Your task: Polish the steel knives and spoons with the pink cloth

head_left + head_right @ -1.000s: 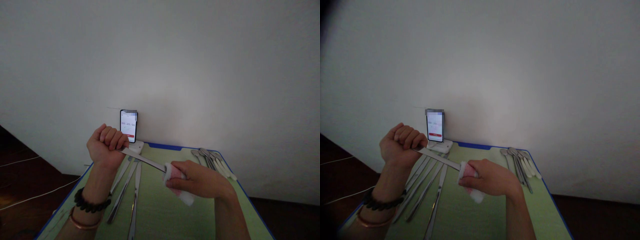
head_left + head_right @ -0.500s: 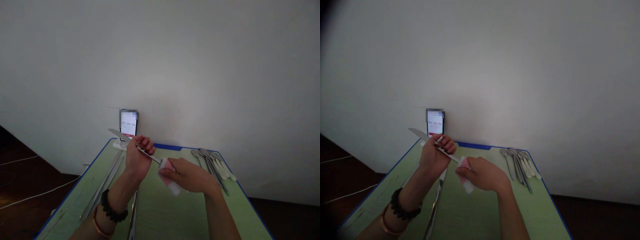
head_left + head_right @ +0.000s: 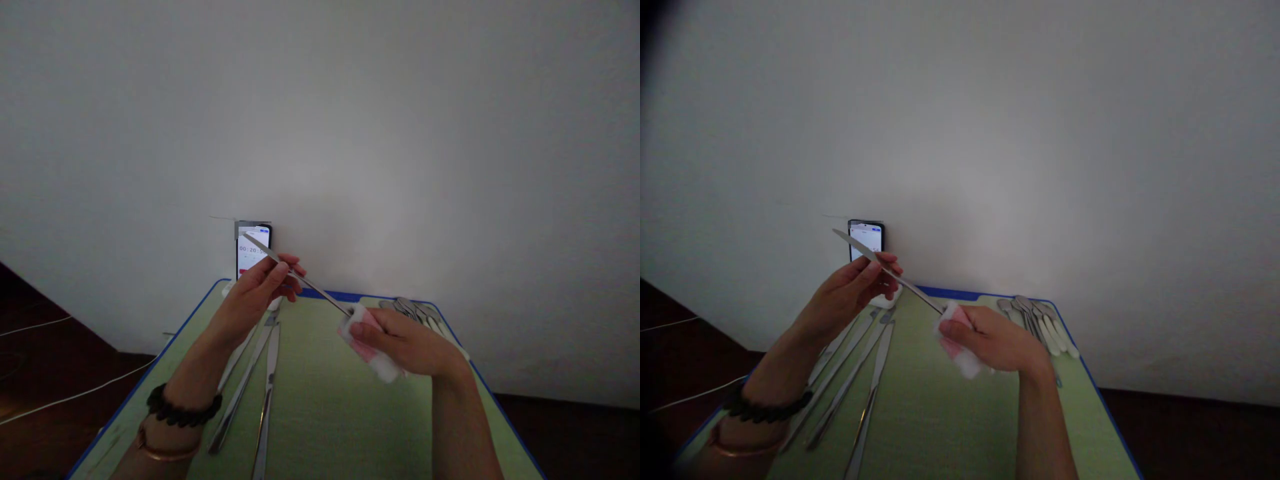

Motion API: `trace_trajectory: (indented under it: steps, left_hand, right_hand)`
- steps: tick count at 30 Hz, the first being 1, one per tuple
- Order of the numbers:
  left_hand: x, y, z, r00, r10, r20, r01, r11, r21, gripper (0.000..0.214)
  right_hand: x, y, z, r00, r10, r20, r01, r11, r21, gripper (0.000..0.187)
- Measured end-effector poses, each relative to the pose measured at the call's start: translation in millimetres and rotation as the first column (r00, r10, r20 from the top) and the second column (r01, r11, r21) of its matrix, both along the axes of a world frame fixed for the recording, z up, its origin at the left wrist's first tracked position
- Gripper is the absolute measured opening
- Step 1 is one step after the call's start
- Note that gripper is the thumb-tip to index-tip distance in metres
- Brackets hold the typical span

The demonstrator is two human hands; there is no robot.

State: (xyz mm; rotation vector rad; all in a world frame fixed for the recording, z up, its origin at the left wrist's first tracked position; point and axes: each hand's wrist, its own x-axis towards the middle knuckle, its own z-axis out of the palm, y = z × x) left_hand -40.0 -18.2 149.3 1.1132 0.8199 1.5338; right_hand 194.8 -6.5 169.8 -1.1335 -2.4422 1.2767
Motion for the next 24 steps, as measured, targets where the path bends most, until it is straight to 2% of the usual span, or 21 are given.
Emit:
trace_trajectory:
  steps: [3,5,10,15,18,20,22,24]
  left_hand:
    - [0,-3,3.8,0.981,-0.116,-0.154,0.121,0.992,0.029,0.020]
    - [8,-5,4.2,0.966,-0.146,-0.211,0.159,0.986,0.045,0.015]
    - [21,-4,0.5,0.976,-0.059,-0.211,0.083,0.990,0.111,0.011]
    - [25,-4,-5.2,0.994,-0.051,-0.094,0.061,0.993,0.106,0.017]
    - [32,-2,-10.5,0.996,-0.093,-0.010,0.093,0.993,0.072,0.020]
    - [33,1,-12.8,0.996,-0.075,0.049,0.072,0.995,0.063,0.020]
    - [27,3,-12.5,0.995,-0.022,0.099,0.016,0.998,0.055,0.020]
    - [17,3,-9.6,0.994,0.033,0.108,-0.037,0.999,0.037,0.020]
  right_hand:
    - [-1,-1,0.0,0.999,0.032,-0.033,-0.033,0.998,-0.052,0.041]
    - [-5,-1,-0.2,0.997,0.060,-0.043,-0.062,0.997,-0.041,0.042]
    - [-13,-1,0.0,0.997,0.071,-0.027,-0.070,0.997,0.029,0.039]
    - [-10,2,-0.2,0.997,0.028,-0.070,-0.022,0.996,0.089,0.035]
    - [-3,3,0.5,0.998,-0.002,-0.066,0.006,0.998,0.058,0.032]
    - [6,2,1.0,0.998,-0.034,-0.053,0.036,0.999,0.033,0.031]
    - [14,2,0.1,0.992,-0.100,-0.074,0.103,0.994,0.035,0.032]
    - [20,5,-3.1,0.962,-0.221,-0.159,0.231,0.972,0.048,0.034]
